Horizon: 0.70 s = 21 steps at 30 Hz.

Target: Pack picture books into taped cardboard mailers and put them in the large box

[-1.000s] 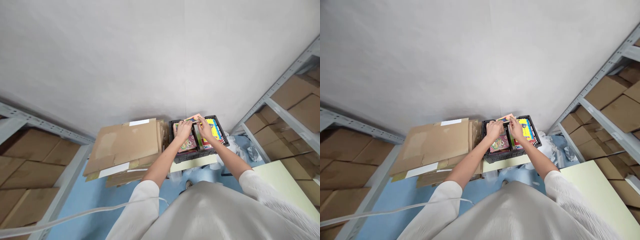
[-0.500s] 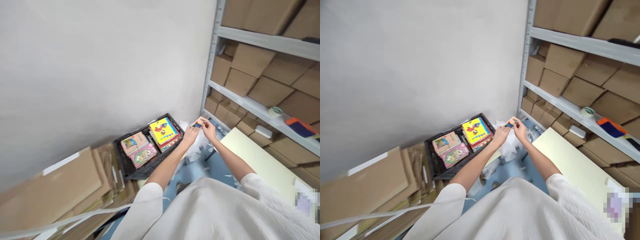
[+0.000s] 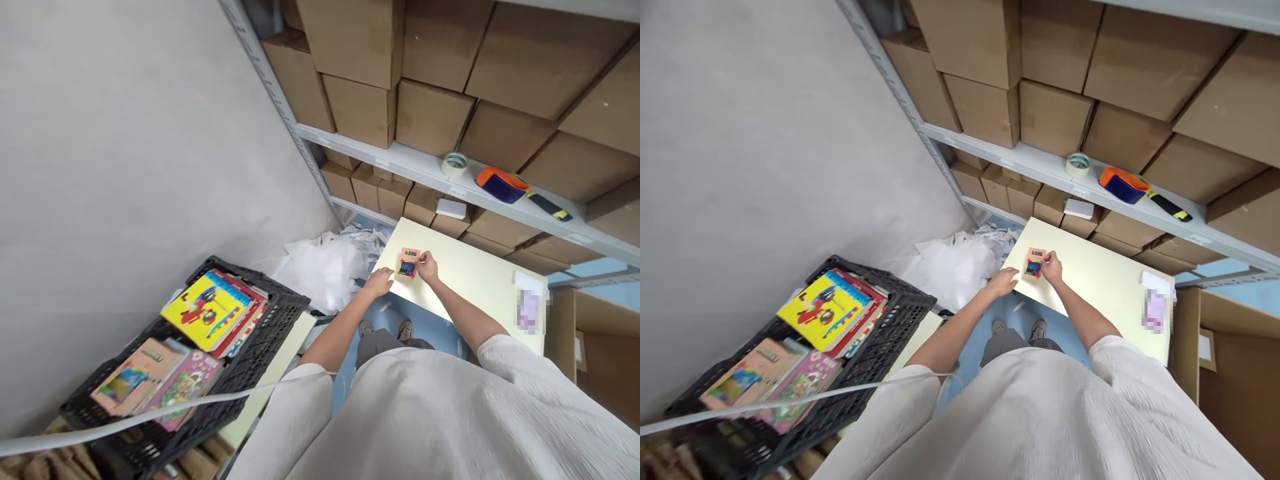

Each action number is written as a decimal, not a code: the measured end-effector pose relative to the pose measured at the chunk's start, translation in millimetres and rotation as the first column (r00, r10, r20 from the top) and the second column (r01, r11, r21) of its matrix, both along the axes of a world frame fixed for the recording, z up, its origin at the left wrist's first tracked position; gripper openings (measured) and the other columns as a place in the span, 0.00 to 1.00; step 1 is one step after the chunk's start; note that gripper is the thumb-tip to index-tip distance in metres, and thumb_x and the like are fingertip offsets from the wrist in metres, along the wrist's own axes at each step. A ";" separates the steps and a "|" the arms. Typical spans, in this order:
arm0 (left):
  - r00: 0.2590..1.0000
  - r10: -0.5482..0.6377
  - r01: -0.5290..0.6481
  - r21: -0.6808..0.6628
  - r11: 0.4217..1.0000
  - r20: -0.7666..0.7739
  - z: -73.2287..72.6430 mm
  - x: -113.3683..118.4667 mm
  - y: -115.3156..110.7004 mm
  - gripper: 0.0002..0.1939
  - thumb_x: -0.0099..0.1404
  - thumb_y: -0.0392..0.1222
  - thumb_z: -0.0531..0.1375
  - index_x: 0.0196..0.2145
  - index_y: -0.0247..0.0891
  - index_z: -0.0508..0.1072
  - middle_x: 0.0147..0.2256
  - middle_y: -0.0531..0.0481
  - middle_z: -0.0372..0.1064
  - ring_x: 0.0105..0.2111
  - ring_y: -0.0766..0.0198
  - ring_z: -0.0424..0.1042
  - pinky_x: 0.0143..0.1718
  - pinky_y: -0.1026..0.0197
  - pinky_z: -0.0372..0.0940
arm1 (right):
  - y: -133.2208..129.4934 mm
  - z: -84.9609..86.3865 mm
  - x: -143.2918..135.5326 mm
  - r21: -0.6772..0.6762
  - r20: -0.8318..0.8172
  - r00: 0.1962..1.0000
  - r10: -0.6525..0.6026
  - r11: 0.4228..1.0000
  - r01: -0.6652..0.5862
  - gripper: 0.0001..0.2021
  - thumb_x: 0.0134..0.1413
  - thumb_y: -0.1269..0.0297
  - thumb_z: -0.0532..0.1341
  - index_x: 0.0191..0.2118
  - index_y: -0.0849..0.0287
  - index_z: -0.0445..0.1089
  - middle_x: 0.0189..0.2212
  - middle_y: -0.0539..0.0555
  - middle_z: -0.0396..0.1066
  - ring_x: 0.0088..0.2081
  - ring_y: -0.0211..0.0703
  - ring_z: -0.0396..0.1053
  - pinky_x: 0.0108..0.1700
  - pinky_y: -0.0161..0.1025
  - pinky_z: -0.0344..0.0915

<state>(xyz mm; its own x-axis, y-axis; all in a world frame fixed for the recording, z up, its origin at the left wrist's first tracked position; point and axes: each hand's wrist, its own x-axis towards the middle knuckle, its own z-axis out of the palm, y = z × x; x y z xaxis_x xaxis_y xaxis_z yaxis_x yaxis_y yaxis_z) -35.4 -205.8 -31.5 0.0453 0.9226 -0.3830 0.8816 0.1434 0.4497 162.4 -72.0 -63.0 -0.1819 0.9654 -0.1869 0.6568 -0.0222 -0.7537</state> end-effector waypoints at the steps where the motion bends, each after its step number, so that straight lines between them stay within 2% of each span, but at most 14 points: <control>1: 1.000 -0.007 0.007 -0.037 0.999 0.012 -7.6 3.0 6.5 0.25 0.75 0.42 0.56 0.68 0.39 0.71 0.68 0.40 0.67 0.67 0.47 0.68 0.68 0.50 0.62 | 2.1 -6.8 8.9 -0.025 0.022 0.999 -0.033 0.999 0.034 0.08 0.55 0.61 0.58 0.33 0.49 0.54 0.31 0.47 0.69 0.33 0.45 0.68 0.36 0.39 0.58; 5: 0.997 -0.052 0.057 -0.111 0.992 0.053 -35.4 10.3 28.7 0.27 0.76 0.44 0.56 0.69 0.40 0.69 0.70 0.40 0.65 0.68 0.47 0.67 0.69 0.49 0.62 | 7.9 -31.2 29.1 -0.091 0.068 0.989 -0.130 0.987 0.136 0.08 0.55 0.63 0.59 0.33 0.49 0.55 0.30 0.47 0.69 0.33 0.46 0.68 0.36 0.39 0.59; 10: 0.982 -0.147 0.162 -0.136 0.977 0.116 -61.0 9.4 52.5 0.28 0.76 0.45 0.56 0.70 0.39 0.68 0.70 0.39 0.64 0.68 0.47 0.67 0.68 0.49 0.62 | 12.7 -50.0 33.4 -0.153 0.083 0.966 -0.243 0.955 0.254 0.06 0.54 0.66 0.60 0.34 0.50 0.60 0.33 0.49 0.74 0.37 0.47 0.71 0.40 0.40 0.65; 15: 0.958 -0.244 0.266 -0.151 0.952 0.147 -77.0 7.8 75.3 0.26 0.75 0.42 0.56 0.68 0.39 0.70 0.70 0.38 0.64 0.69 0.48 0.66 0.70 0.48 0.60 | 6.1 -58.2 38.7 -0.212 0.066 0.945 -0.319 0.921 0.326 0.07 0.51 0.68 0.61 0.37 0.51 0.67 0.40 0.51 0.78 0.40 0.46 0.74 0.45 0.41 0.70; 21: 0.930 -0.283 0.299 -0.033 0.954 0.236 -88.9 16.8 92.0 0.27 0.72 0.34 0.55 0.66 0.39 0.71 0.68 0.39 0.67 0.68 0.50 0.67 0.70 0.48 0.62 | -11.1 -69.4 43.7 -0.237 0.020 0.917 -0.400 0.889 0.392 0.09 0.49 0.66 0.62 0.38 0.51 0.70 0.40 0.52 0.80 0.43 0.47 0.77 0.51 0.45 0.74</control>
